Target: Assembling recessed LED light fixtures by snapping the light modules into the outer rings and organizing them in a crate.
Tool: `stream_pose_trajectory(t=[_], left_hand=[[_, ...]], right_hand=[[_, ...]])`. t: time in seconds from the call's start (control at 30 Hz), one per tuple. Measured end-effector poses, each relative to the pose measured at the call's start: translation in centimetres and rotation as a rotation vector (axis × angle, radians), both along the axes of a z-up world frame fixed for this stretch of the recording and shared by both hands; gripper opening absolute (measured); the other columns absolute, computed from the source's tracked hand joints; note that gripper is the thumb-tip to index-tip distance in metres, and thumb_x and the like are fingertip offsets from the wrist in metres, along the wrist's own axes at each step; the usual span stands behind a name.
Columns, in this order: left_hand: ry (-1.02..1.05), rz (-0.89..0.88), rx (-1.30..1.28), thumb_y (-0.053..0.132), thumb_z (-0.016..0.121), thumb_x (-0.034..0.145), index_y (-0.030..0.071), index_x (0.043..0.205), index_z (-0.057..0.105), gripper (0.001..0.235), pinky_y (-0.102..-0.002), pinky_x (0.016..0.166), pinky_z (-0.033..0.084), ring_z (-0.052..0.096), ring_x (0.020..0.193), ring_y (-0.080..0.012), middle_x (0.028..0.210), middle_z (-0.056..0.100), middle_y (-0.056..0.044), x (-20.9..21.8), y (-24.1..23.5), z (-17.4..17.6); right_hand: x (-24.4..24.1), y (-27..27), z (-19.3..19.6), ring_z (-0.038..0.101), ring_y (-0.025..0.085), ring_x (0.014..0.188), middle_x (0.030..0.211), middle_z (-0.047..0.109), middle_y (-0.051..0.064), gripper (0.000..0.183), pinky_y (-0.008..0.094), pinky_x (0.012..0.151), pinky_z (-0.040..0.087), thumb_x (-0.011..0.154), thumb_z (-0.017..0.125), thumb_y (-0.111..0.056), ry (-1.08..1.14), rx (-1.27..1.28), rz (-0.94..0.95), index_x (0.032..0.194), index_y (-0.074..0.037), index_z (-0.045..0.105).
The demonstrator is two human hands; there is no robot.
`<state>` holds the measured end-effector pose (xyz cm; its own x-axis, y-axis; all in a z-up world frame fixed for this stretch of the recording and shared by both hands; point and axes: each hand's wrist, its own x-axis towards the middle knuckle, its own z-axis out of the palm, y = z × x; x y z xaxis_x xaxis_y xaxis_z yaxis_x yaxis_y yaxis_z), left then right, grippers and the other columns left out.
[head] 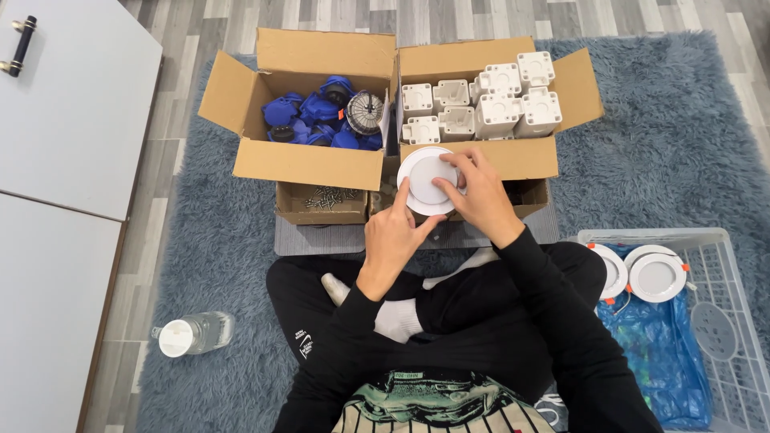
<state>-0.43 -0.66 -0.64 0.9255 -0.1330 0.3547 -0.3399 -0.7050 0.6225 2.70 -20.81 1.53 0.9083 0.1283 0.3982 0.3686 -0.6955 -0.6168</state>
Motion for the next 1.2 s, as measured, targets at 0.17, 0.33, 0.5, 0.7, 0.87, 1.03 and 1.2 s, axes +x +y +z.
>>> stream_pose_trajectory(t=[0.17,0.33,0.5,0.7,0.87,1.03,1.2], left_hand=[[-0.008,0.007,0.012,0.058,0.09,0.081,-0.002,0.149,0.064,0.095,-0.038,0.05,0.056,0.07,0.049,-0.0261,0.053,0.066,0.002,-0.1,-0.1,-0.4],[0.021,0.011,0.013,0.056,0.089,0.082,0.001,0.152,0.061,0.094,-0.04,0.054,0.058,0.071,0.051,-0.0275,0.053,0.067,0.003,0.1,-0.2,-0.6],[0.02,0.02,0.023,0.055,0.089,0.081,0.003,0.152,0.062,0.092,-0.041,0.054,0.059,0.072,0.052,-0.0269,0.053,0.068,0.005,0.2,-0.2,-1.1],[0.022,0.012,0.019,0.054,0.089,0.082,0.003,0.153,0.061,0.092,-0.04,0.055,0.059,0.072,0.052,-0.0261,0.054,0.067,0.005,0.2,-0.1,-1.1],[0.018,0.018,0.016,0.055,0.089,0.082,0.002,0.152,0.061,0.093,-0.04,0.054,0.059,0.071,0.051,-0.0254,0.053,0.067,0.006,0.0,-0.2,-0.9],[0.016,0.013,0.014,0.054,0.089,0.083,0.001,0.152,0.061,0.092,-0.039,0.054,0.059,0.071,0.051,-0.0246,0.054,0.067,0.006,0.0,-0.2,-0.8],[0.026,0.013,0.014,0.051,0.089,0.082,0.001,0.152,0.061,0.09,-0.044,0.056,0.06,0.073,0.054,-0.0283,0.056,0.068,0.004,0.0,-0.2,-1.1]], right_hand=[[-0.2,-0.2,-0.7,0.073,0.028,0.086,0.117,0.063,0.01,0.03,0.042,0.073,0.063,0.1,0.085,-0.02,-0.142,-0.123,0.004,0.127,-0.009,0.078],[-0.8,0.2,-0.3,0.07,0.026,0.098,0.126,0.069,0.008,0.033,0.038,0.081,0.063,0.098,0.087,-0.028,-0.26,-0.209,-0.01,0.126,-0.012,0.077],[-0.7,0.2,-1.0,0.069,0.025,0.1,0.132,0.073,0.003,0.032,0.038,0.086,0.057,0.096,0.088,-0.03,-0.39,-0.266,-0.024,0.122,-0.016,0.079],[-0.7,-0.2,-2.2,0.069,0.025,0.103,0.133,0.076,0.001,0.028,0.037,0.089,0.057,0.096,0.088,-0.027,-0.421,-0.221,-0.003,0.121,-0.017,0.081],[-1.5,0.1,-1.7,0.072,0.029,0.1,0.128,0.076,0.008,0.028,0.039,0.089,0.059,0.096,0.089,-0.02,-0.407,-0.125,-0.019,0.119,-0.009,0.079],[-1.5,0.4,-1.9,0.073,0.03,0.101,0.127,0.076,0.011,0.025,0.041,0.089,0.059,0.096,0.09,-0.019,-0.434,-0.124,-0.043,0.115,-0.006,0.08],[-1.6,0.4,-2.1,0.072,0.028,0.108,0.129,0.077,0.006,0.021,0.039,0.09,0.056,0.097,0.087,-0.02,-0.478,-0.258,-0.042,0.115,-0.011,0.081]])
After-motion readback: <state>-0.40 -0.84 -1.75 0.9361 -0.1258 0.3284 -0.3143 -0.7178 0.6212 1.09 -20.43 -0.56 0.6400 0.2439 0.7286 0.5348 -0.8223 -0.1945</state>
